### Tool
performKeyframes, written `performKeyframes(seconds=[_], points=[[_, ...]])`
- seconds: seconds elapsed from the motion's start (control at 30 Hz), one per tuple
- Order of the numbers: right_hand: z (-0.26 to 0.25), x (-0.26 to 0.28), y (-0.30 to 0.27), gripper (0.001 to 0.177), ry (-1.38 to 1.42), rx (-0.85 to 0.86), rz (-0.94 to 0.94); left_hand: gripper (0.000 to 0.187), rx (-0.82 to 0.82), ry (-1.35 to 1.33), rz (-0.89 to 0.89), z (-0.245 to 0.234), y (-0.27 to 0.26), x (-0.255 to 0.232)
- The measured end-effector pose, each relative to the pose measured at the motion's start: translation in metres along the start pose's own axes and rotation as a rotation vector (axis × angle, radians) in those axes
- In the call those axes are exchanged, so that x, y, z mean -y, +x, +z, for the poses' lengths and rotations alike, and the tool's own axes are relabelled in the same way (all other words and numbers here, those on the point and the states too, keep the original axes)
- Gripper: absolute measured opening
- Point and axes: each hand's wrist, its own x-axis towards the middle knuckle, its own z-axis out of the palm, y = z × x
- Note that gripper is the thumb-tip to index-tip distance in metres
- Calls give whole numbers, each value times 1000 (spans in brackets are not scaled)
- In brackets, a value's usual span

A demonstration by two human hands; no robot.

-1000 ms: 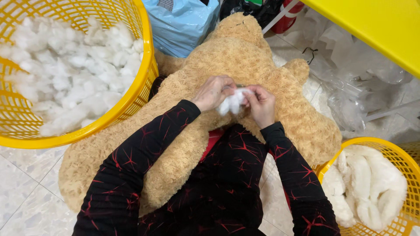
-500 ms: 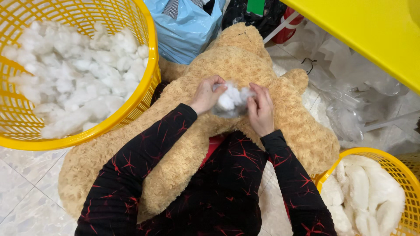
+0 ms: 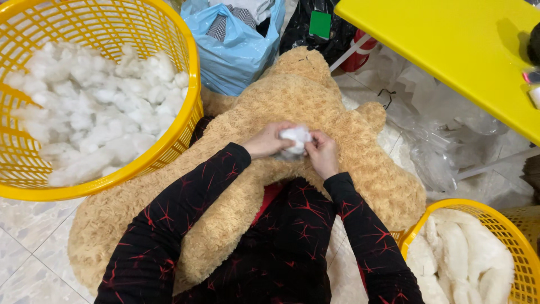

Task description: The person repeatedly takes handfuls of white stuffing from a yellow basket and inserts them into an opening in a large teddy bear resting on their lap. They push and compress the stuffing into the bear's body throughout the clip.

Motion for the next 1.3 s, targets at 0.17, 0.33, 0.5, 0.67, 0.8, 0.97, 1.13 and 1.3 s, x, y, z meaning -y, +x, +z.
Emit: performKeyframes(seconds=[0.17, 0.33, 0.5, 0.67, 0.8, 0.97, 1.13, 1.3], points=[[-4, 5, -1, 14, -133, -17, -27, 25, -352, 9, -18, -25, 0, -6], [2, 11, -3, 24, -690, 13, -334, 24, -601, -171, -6, -53, -3, -9], [9, 34, -10, 31, -944, 125, -313, 30, -439, -485, 17, -67, -8, -11], [-3, 48, -14, 32, -470, 15, -314, 48, -147, -817, -61, -37, -11, -18], [-3, 30, -8, 15, 106, -22, -144, 53, -44, -801, -27, -3, -11, -32], [-5, 8, 0, 9, 403, -32, 68, 58, -27, -120, -85, 4, -25, -50], [-8, 11, -1, 7, 229, 37, 32, 59, -172, 377, 62, 3, -25, -46], [-7, 10, -2, 7, 152, -3, -10, 23, -320, 366, 261, 0, -6, -20]])
